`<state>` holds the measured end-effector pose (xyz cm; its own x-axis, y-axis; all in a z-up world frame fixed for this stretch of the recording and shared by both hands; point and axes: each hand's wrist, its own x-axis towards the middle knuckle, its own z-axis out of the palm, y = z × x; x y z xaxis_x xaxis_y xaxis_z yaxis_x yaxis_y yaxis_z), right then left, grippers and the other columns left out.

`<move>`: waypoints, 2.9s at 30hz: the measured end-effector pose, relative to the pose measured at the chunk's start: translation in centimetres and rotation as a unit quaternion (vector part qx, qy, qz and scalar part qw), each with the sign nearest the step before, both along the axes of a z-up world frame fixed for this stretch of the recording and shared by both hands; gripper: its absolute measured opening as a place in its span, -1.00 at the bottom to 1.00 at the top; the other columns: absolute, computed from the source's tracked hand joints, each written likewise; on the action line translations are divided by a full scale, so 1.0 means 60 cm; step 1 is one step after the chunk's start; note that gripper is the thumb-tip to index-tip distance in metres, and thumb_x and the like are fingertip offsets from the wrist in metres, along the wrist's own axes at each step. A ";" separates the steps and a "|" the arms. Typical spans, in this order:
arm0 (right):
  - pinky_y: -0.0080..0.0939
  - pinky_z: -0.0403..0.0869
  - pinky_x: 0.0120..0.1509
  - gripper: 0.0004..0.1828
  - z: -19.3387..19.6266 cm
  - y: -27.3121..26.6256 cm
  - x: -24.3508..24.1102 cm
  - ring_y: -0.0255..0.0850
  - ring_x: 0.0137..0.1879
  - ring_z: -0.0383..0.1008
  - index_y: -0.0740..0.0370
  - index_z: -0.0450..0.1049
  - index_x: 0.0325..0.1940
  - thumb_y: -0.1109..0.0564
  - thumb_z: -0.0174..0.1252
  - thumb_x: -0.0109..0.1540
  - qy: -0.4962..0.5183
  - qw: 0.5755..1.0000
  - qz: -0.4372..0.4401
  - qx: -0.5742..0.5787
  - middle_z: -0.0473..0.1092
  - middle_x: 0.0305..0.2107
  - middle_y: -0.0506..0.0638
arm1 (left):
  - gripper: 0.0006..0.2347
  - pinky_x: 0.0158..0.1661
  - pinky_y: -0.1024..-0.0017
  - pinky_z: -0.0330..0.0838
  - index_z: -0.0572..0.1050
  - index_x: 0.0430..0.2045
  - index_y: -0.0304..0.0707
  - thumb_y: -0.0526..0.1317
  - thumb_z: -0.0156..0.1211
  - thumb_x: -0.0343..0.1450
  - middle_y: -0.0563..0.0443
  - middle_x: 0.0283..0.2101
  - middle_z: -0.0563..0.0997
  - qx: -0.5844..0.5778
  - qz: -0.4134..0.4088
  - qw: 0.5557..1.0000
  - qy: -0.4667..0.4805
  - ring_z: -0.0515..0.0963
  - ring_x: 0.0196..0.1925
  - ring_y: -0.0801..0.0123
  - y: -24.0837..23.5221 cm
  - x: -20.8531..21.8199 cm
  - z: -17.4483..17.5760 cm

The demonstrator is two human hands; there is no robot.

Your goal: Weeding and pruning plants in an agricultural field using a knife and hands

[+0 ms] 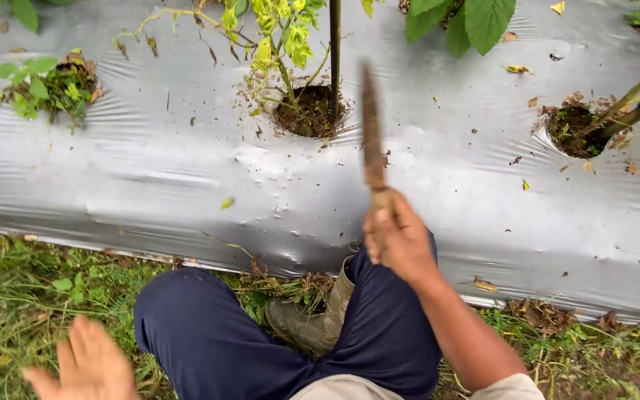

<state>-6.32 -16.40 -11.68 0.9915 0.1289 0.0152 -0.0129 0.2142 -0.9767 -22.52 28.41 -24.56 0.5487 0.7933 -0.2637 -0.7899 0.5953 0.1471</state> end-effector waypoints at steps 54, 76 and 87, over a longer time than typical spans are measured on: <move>0.44 0.39 0.27 -0.35 -0.002 0.072 0.044 0.37 0.29 0.38 0.44 0.00 0.56 0.21 -0.08 0.39 -0.175 0.912 -0.041 -0.368 0.36 0.19 0.51 | -0.52 -0.41 0.52 0.58 0.31 0.25 -0.12 -0.13 0.39 0.48 0.08 -0.29 0.47 0.652 -0.215 0.702 0.188 0.56 -0.43 0.44 -0.334 0.648 0.209; 0.23 0.55 0.15 -0.37 -0.019 0.142 0.157 0.35 0.18 0.48 0.44 0.03 0.56 0.29 -0.08 0.39 -0.297 0.816 -0.071 -0.491 0.38 0.14 0.54 | -0.73 -0.18 0.25 0.55 0.50 -0.09 -0.44 -0.19 0.34 0.48 -0.23 -0.17 0.65 0.637 -0.202 0.725 0.167 0.67 -0.20 0.19 -0.300 0.643 0.186; -0.07 0.55 -0.05 -0.33 -0.024 0.104 0.098 0.06 -0.03 0.62 0.41 0.09 0.50 0.21 -0.01 0.30 -0.202 0.858 -0.049 -0.469 0.43 0.17 0.32 | -0.03 0.07 0.23 0.53 -0.02 0.51 0.14 -0.04 0.63 0.24 -0.19 0.39 0.16 0.611 -0.265 0.741 -0.085 0.43 0.12 0.15 -0.230 0.602 0.225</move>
